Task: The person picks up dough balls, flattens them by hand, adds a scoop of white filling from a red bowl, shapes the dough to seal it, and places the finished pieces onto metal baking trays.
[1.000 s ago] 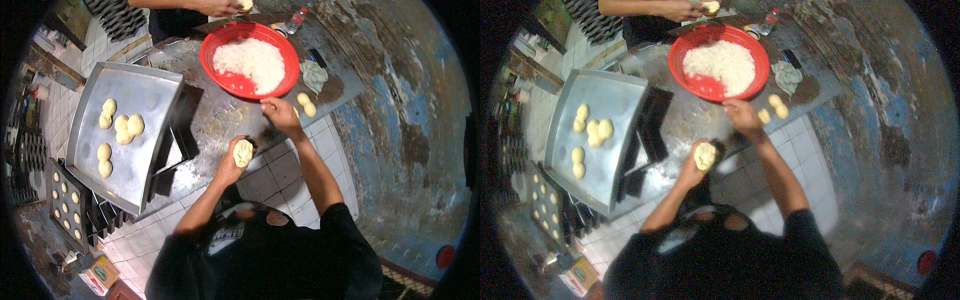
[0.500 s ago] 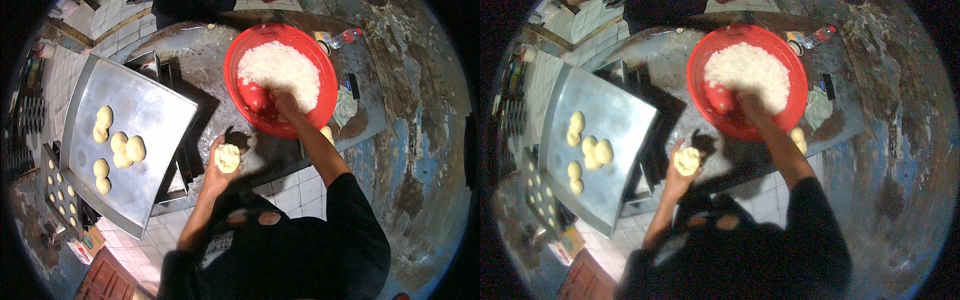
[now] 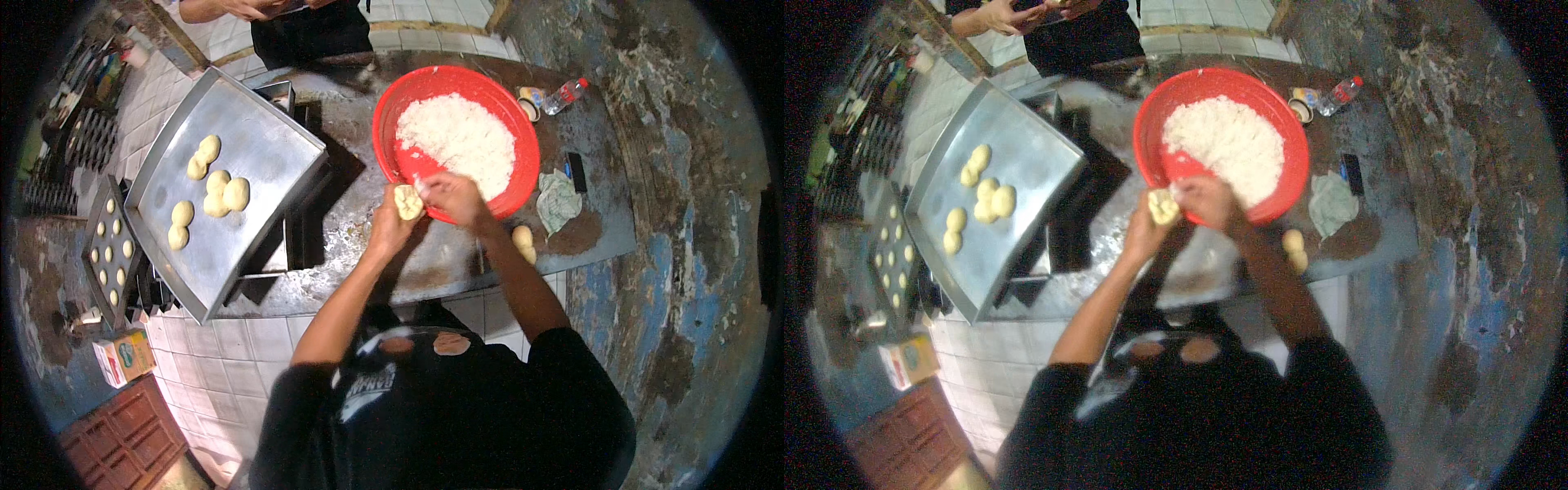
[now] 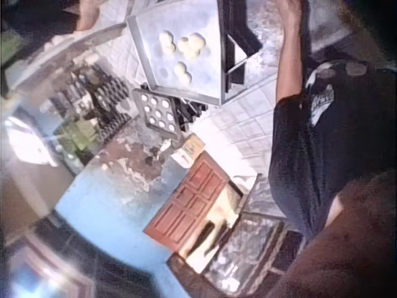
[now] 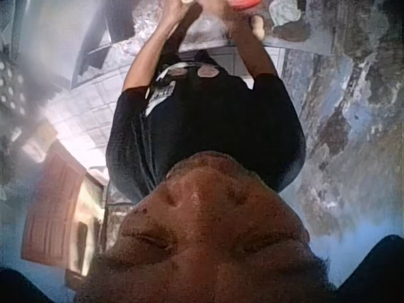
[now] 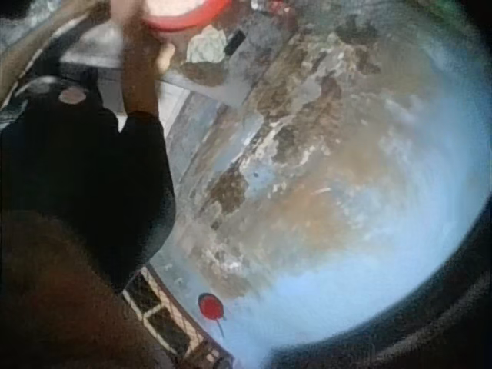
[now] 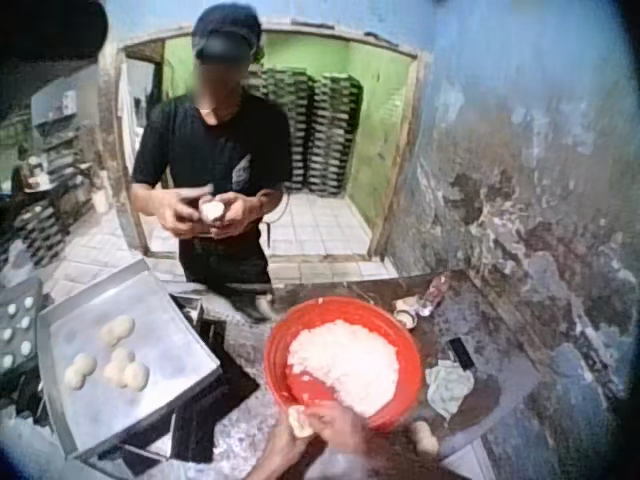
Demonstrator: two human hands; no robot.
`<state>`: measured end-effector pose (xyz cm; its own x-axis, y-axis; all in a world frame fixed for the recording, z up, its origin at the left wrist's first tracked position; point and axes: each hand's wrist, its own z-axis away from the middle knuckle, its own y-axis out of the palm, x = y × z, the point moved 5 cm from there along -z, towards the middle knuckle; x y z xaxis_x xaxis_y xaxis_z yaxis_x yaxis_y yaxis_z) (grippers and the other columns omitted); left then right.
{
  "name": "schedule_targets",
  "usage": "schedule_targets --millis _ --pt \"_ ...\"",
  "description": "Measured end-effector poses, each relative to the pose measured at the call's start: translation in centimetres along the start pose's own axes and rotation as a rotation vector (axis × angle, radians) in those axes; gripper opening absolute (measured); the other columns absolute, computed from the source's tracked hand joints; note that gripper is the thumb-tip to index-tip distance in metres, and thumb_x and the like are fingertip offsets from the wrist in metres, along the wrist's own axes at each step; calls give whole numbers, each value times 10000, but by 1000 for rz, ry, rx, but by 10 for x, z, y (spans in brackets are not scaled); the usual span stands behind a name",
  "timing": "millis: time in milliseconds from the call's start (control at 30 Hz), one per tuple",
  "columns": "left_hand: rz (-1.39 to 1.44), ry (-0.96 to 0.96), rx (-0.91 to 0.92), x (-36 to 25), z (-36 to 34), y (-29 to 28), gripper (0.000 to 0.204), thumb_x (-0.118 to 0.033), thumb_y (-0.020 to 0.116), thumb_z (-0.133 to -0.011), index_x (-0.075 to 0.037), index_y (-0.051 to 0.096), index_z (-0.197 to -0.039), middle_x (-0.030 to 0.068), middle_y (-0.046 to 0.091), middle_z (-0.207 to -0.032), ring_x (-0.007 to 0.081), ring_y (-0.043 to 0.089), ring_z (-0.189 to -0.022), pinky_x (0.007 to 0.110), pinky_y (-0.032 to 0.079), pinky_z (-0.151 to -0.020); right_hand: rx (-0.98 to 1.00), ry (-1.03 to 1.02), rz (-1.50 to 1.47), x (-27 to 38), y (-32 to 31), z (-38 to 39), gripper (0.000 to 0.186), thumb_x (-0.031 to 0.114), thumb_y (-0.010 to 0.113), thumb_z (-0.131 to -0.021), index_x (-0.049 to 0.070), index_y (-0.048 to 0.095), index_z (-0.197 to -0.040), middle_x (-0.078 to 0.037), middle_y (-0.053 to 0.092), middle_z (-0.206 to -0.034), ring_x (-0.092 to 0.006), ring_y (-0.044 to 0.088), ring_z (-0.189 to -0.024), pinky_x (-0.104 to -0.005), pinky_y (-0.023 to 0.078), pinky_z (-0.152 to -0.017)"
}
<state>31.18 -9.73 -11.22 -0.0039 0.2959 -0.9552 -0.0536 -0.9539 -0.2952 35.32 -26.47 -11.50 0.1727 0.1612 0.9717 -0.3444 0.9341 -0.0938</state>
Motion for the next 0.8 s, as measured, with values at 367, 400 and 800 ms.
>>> schedule_targets --millis 367,400,800 --pt "79 152 -31 -54 83 96 481 40 667 -797 -47 431 -1207 130 637 -1036 263 655 -980 383 520 -833 -135 -235 327 18 -38 146 576 13 602 -901 -73 386 -1428 -234 617 -1218 -319 636 -1086 -384 512 -959" --pt "193 133 -9 -60 98 107 529 81 660 -770 -56 438 -1230 92 620 -1087 219 629 -1025 354 510 -877 -242 -149 20 1 -59 149 575 18 638 -897 -72 402 -1413 -180 655 -1134 -243 662 -1006 -346 531 -915" --pt "646 -356 223 -95 148 103 271 -194 815 -831 -110 627 -1005 -34 605 -813 47 536 -717 260 395 -557 -137 -469 159 33 -27 220 578 -34 503 -922 1 373 -1484 -126 677 -1233 -208 627 -1139 -339 466 -991"
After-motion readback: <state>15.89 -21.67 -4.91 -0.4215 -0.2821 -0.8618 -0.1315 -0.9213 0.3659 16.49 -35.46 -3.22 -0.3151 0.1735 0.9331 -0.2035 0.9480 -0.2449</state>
